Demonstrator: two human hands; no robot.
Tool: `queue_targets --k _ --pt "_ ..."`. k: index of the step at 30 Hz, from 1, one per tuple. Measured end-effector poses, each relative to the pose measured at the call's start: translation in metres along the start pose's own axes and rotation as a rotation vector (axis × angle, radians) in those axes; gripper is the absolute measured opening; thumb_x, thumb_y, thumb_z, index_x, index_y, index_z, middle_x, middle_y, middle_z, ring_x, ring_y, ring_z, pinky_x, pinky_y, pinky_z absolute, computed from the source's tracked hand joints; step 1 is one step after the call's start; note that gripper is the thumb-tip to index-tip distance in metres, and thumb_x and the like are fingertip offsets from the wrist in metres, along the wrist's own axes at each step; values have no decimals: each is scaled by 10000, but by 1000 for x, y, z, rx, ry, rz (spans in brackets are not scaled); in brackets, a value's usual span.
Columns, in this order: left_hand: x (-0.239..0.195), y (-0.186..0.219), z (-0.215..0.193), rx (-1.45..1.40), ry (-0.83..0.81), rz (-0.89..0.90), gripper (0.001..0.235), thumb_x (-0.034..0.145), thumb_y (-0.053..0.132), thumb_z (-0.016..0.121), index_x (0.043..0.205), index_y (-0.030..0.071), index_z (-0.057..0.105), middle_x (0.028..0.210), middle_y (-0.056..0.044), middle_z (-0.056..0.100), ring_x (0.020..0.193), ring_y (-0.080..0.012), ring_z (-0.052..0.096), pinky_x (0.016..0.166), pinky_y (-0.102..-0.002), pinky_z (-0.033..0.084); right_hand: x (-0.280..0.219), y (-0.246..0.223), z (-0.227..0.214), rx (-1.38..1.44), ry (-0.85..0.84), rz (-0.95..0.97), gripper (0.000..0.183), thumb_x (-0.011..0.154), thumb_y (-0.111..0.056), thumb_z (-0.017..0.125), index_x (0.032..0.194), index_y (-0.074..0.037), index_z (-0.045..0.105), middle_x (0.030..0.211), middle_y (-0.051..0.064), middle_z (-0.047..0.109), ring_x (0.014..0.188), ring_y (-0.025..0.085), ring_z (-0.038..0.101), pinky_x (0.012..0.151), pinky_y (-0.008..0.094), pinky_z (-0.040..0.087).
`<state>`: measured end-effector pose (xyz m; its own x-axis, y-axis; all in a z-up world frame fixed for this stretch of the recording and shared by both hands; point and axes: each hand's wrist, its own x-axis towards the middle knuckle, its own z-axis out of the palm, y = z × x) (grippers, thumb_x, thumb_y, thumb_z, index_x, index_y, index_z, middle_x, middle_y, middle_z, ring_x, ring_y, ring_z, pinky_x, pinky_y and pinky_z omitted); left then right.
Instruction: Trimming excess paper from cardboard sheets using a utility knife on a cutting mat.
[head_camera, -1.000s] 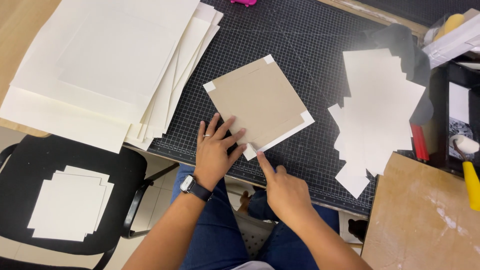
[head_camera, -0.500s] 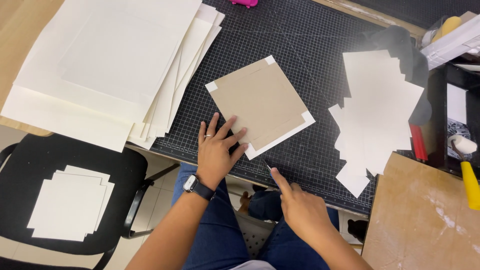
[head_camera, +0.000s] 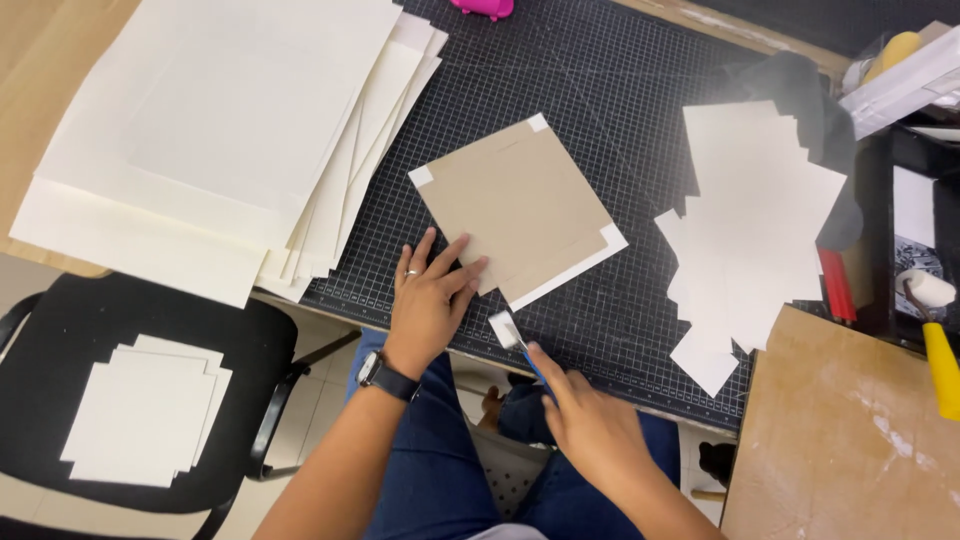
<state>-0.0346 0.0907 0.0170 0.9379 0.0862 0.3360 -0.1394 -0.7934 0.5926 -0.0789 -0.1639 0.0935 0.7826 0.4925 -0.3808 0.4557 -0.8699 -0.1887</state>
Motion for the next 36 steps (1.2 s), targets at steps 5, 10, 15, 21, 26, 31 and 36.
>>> queue_targets --k 5,10,15,21,26,31,36 --pt "15 1 -2 -15 13 20 257 998 259 619 1218 245 752 1464 -44 600 1465 -462 362 1181 -692 186 -32 47 -20 63 -83 210 731 1018 -304 480 1637 -378 98 1066 55 682 462 123 575 359 262 451" --pt "73 -15 8 53 39 6 325 927 230 694 1250 221 728 1396 -97 638 1393 -395 449 1191 -680 195 -47 96 -31 13 -77 634 691 1004 -413 419 1627 -495 132 1196 11 698 718 299 758 564 443 574" --pt "135 -28 17 85 -111 -114 473 957 331 656 1402 185 589 1545 -169 471 1476 -406 320 1210 -659 153 -36 91 -49 214 53 742 687 970 -473 430 1614 -455 192 1272 56 695 1033 385 717 783 520 559" --pt "141 -53 45 237 -89 -155 692 914 521 692 1492 176 530 1515 -133 497 1457 -365 361 1183 -599 267 24 43 -54 1087 419 559 714 994 -203 537 1621 -228 196 1031 255 711 869 348 730 781 481 599" --pt "83 -10 12 303 -61 -125 666 901 491 725 1471 177 585 1333 -100 614 1307 -343 508 1066 -531 435 76 44 -42 1342 737 394 643 1049 -66 508 1592 -15 167 1236 327 626 1068 376 707 891 499 625" --pt "11 19 -17 266 -7 -165 653 882 447 753 1413 91 620 1145 -170 591 1079 -412 587 836 -502 489 99 72 -52 1161 681 306 647 1060 -156 540 1595 -47 193 1274 315 633 1072 364 715 869 470 647" --pt "20 56 -2 221 -9 -80 570 844 356 790 1360 151 659 1257 -163 575 1205 -415 518 942 -544 416 67 51 -75 678 465 440 623 1048 -177 546 1605 -149 267 1061 288 700 819 351 742 661 434 619"
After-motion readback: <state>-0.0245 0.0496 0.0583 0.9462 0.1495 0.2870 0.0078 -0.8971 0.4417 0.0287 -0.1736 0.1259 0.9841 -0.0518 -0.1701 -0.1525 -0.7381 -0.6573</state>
